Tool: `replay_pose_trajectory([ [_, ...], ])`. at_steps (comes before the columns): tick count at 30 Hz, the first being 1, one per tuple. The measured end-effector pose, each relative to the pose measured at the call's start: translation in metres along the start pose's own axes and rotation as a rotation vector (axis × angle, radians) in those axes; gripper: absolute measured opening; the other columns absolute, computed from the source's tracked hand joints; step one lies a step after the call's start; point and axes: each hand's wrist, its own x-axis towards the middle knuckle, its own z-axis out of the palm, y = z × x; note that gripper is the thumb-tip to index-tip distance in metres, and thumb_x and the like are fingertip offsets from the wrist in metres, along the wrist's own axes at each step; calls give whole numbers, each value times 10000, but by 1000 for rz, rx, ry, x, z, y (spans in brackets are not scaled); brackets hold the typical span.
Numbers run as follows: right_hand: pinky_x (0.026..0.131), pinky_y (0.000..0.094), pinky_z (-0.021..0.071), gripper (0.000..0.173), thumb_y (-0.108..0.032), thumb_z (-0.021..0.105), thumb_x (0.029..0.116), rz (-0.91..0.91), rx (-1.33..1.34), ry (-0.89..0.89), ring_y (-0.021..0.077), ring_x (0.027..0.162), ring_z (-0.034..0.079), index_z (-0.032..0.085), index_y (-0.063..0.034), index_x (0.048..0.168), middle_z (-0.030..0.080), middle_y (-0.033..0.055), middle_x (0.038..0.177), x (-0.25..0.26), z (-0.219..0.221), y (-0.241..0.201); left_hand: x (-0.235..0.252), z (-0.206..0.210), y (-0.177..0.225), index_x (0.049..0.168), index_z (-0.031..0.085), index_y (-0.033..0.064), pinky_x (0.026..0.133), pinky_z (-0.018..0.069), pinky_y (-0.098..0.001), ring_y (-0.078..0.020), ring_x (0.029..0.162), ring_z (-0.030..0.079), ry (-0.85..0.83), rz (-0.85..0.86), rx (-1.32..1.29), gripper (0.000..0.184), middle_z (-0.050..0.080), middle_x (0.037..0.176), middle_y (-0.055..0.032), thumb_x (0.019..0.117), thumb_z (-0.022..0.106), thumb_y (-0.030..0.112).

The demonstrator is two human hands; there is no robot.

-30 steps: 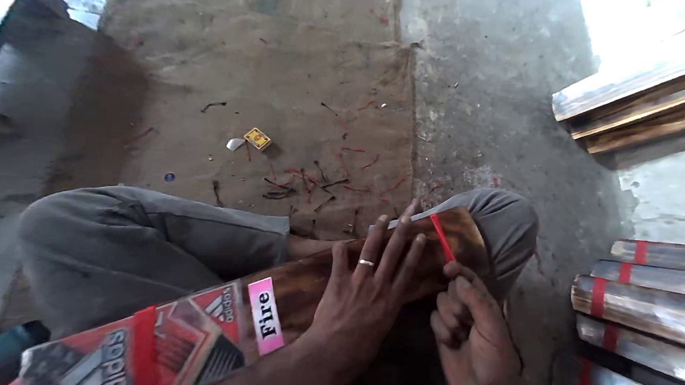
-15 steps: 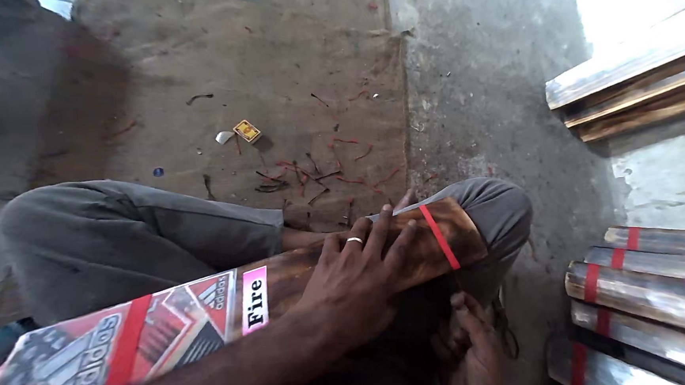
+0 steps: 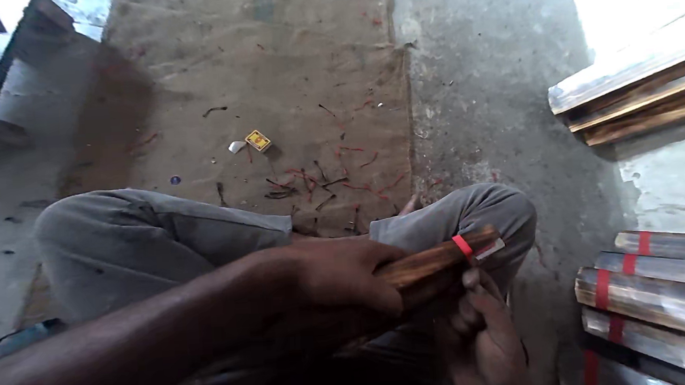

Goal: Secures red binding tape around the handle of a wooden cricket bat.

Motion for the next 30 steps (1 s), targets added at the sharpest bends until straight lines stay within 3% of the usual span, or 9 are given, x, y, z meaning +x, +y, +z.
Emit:
replay_pose_trajectory([
  [3,443,210,392,128,-193,571,1015,38,-16,-32,33,461,408,657,-132,1087,413,-60,599,16,-1,-3,-6,6,3,1458,520,450,792,613,-441,-104,965,685,392,92,297,575,688,1181,76,919,707,382],
  [5,454,209,374,200,-241,527,1043,83,-51,-22,30,469,390,675,-147,1140,407,-60,599,27,4,-4,0,33,-2,1504,490,358,857,574,-492,-178,1111,642,799,216,669,585,608,1357,39,947,655,425],
  [7,459,215,378,215,-257,498,1049,124,-73,11,34,471,389,668,-155,1132,403,-58,590,33,8,-6,17,64,-15,1494,517,239,987,462,-568,-276,1319,526,997,325,992,621,521,1505,-23,936,653,477],
  [9,451,208,391,210,-243,506,1034,129,-149,83,33,468,401,674,-157,1126,404,-62,592,28,8,-6,35,90,-33,1561,425,180,1039,433,-558,-295,1472,389,1019,295,1186,637,361,1648,-37,979,608,363],
  [12,422,207,399,199,-219,523,1021,128,-255,173,29,446,405,673,-148,1131,410,-65,583,7,-4,-5,49,92,-39,1603,347,188,950,488,-429,-255,1464,401,1059,252,1315,555,302,1678,-26,1061,462,148],
  [18,427,222,389,168,-249,569,1026,92,-121,166,32,439,411,682,-182,1130,416,-71,559,-32,-36,12,45,91,-35,1624,293,194,821,532,-412,-287,1435,437,981,242,1345,530,329,1665,-24,1114,355,321],
  [21,429,211,372,180,-256,566,1036,118,-42,141,23,446,398,672,-172,1155,412,-74,568,-37,-43,22,43,90,-30,1640,241,243,802,537,-431,-321,1429,434,930,225,1317,564,314,1668,-35,1097,394,241],
  [25,442,212,393,185,-251,555,1050,182,61,163,34,462,425,639,-147,1179,433,-59,590,-36,-50,32,42,87,-27,1614,228,447,795,527,-466,-397,1424,400,834,263,1239,746,279,1670,-97,1025,509,84],
  [30,427,215,382,182,-246,548,1054,158,93,169,39,451,408,631,-128,1165,410,-56,585,-31,-48,33,42,80,-24,1587,270,488,743,527,-441,-403,1397,420,812,250,1228,726,308,1651,-96,1019,528,118],
])
